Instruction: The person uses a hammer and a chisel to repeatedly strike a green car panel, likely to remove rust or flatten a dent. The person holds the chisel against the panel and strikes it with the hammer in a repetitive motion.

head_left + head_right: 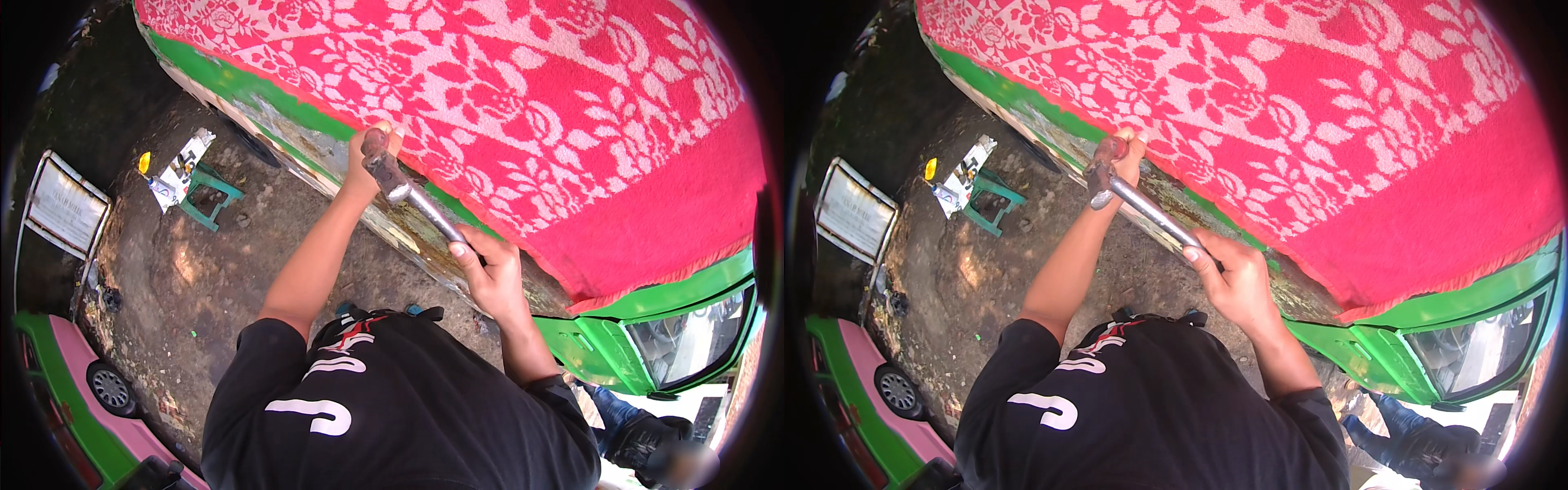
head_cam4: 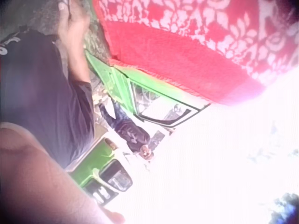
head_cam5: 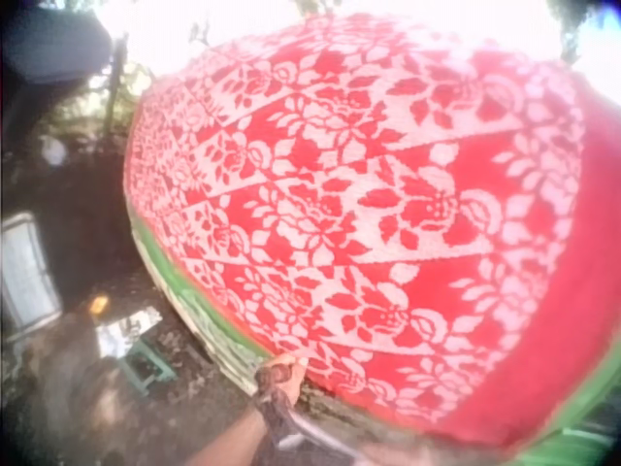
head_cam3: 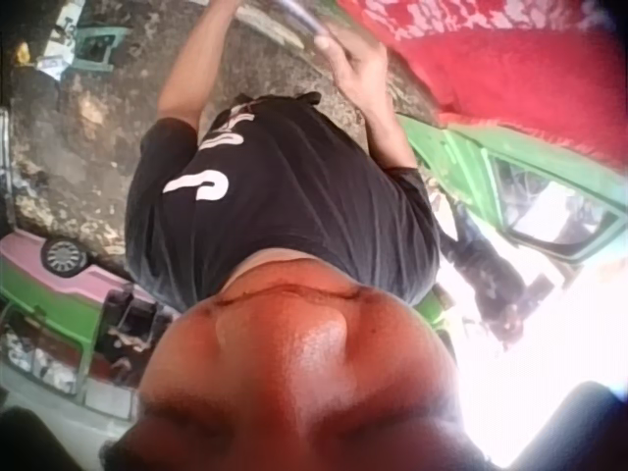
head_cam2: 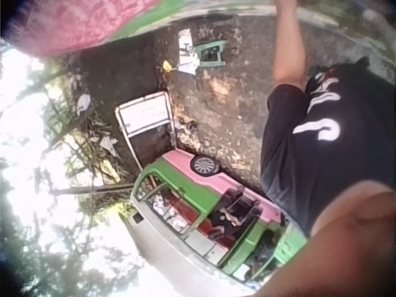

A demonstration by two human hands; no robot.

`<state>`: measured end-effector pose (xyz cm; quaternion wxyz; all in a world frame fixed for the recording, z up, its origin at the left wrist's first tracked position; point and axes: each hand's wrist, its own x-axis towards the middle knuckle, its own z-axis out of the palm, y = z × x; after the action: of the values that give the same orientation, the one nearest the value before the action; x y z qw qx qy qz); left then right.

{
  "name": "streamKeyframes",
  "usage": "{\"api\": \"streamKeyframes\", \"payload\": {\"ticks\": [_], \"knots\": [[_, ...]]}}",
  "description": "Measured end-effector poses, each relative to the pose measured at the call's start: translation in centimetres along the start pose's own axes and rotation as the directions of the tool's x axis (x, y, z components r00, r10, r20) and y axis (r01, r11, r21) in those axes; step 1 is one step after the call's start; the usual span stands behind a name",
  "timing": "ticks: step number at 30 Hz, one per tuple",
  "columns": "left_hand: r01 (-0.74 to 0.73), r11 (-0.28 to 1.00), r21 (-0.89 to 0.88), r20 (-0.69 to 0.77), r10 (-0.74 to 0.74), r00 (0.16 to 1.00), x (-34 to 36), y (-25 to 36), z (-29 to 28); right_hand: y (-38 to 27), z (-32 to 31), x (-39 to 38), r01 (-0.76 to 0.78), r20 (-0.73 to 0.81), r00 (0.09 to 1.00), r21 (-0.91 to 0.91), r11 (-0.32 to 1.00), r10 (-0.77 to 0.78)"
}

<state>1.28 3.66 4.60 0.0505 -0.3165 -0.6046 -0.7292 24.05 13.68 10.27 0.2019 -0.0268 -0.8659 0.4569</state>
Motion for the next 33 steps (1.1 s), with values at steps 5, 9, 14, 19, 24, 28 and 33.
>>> {"api": "streamKeyframes", "payload": {"ticks": [5,9,14,19,24,28,33], "knots": [[0.06,0.967,-0.248,-0.048,-0.074,0.996,1.7,-3.9,0.0,1.1,-0.2,-0.6,-0.101,-0.095,0.988,0.202,0.974,0.123],[0.033,0.997,-0.071,-0.034,-0.035,0.999,1.3,-3.1,0.7,1.1,-0.6,-0.3,0.04,-0.151,0.988,0.279,0.959,0.003],[-0.045,0.999,0.021,-0.008,0.045,0.999,1.3,-2.4,1.7,2.8,-0.1,0.4,-0.156,-0.092,0.982,0.067,0.985,0.162],[-0.069,0.982,0.174,0.132,0.046,0.99,0.1,-1.8,1.3,4.3,-0.9,-2.3,-0.136,-0.19,0.954,0.41,0.902,0.231],[-0.488,0.831,0.267,0.404,0.364,0.84,-3.5,-1.2,2.7,6.5,-1.6,-4.5,-0.112,-0.216,0.942,0.518,0.848,0.257],[-0.622,0.745,0.24,0.521,0.442,0.73,-3.9,-2.3,2.7,6.7,-1.5,-5.4,-0.192,-0.182,0.929,0.508,0.84,0.322],[-0.628,0.757,0.179,0.478,0.491,0.728,-3.1,-2.4,2.9,6.5,-1.2,-6.0,-0.203,-0.184,0.926,0.492,0.847,0.329]]}}
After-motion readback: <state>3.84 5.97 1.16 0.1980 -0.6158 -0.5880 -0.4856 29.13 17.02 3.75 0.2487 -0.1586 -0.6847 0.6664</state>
